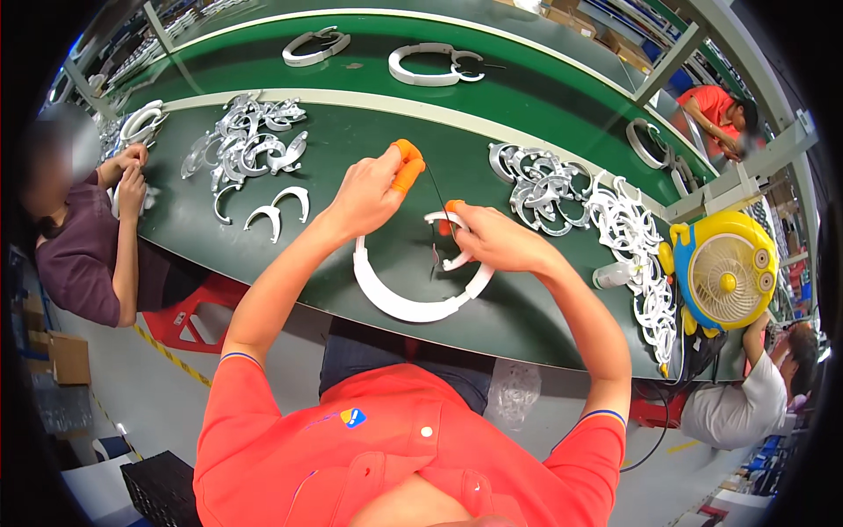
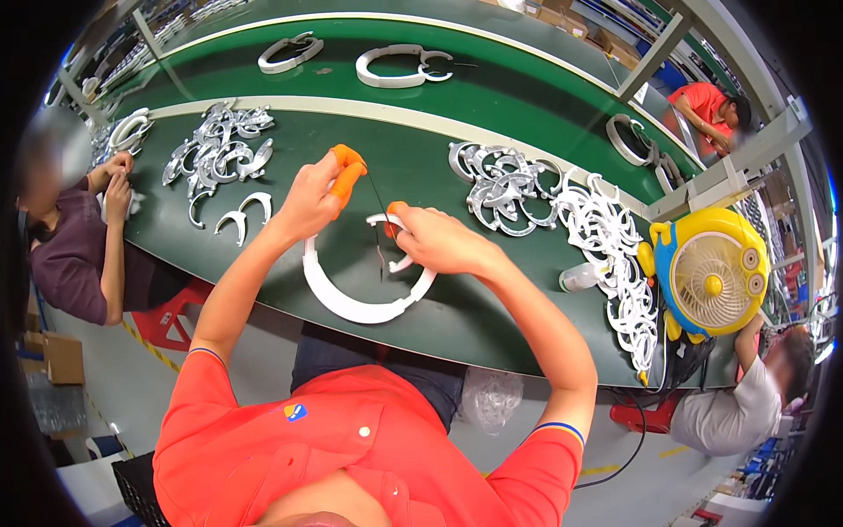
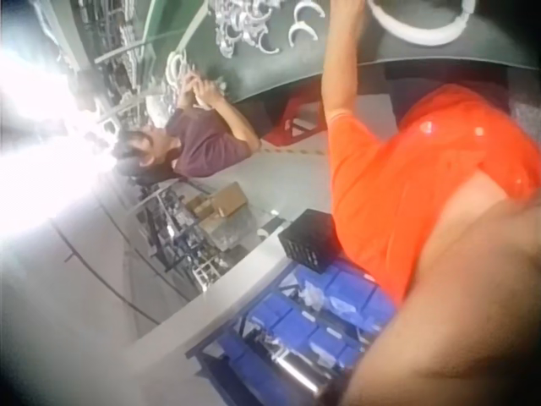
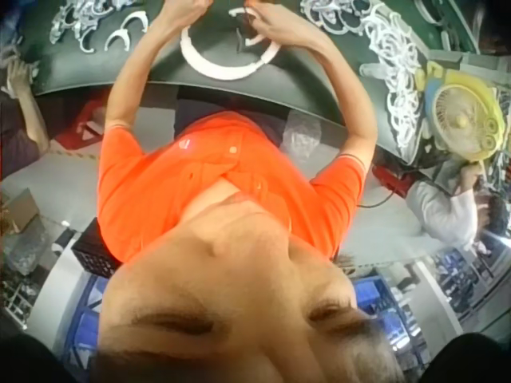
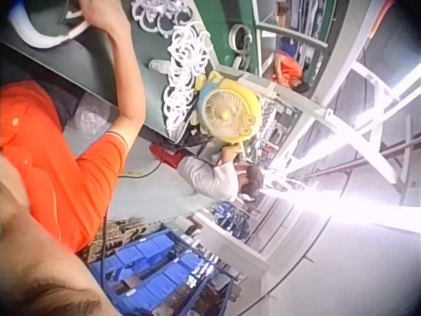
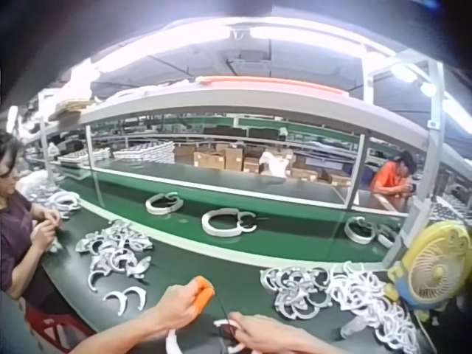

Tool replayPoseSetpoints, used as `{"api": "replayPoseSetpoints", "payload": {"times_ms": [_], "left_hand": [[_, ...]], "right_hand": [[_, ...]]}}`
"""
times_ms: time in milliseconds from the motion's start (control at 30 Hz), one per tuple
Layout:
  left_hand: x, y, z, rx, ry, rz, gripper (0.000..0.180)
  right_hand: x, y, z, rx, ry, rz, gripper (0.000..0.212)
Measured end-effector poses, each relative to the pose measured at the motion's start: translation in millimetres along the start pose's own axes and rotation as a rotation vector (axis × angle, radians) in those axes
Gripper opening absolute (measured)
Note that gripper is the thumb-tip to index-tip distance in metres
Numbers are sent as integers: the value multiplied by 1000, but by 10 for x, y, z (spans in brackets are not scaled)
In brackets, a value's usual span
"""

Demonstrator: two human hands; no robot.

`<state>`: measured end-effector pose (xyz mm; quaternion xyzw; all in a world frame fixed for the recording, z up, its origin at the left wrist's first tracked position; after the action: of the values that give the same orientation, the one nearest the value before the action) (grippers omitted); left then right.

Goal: Gluing and assembling white plastic crescent parts with silver decorative components on a production line.

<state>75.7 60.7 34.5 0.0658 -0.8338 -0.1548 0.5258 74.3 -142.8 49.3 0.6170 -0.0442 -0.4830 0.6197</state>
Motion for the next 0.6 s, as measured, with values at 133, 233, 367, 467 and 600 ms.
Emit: {"api": "replayPoseSetpoints", "payload": {"times_ms": [133,233,367,467,600], "left_hand": [[-72,-28,-9,-25,-278,-360,11],[-98,-72,-12,-8,-351,-516,13],[-170,-59,-94,24,169,-394,19],[-325,-40,-149,66,119,263,24],[20,6,-255,16,139,341,22]], "right_hand": [[-69,22,78,184,10,-39,42],[-5,-216,52,395,-41,44,52],[84,-468,50,490,56,190,66],[151,-514,26,469,77,205,72],[229,-503,52,623,158,275,77]]}}
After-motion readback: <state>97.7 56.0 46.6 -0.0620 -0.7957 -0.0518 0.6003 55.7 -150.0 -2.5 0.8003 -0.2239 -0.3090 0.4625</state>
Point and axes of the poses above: each hand's wrist, its own z-axis away from the middle knuckle, its own y-axis out of the back of the hand, x = y × z, the point moved 1 cm from there along -z, towards the middle knuckle, and after that the axes turned 14 degrees about z, right-handed, at the moved point
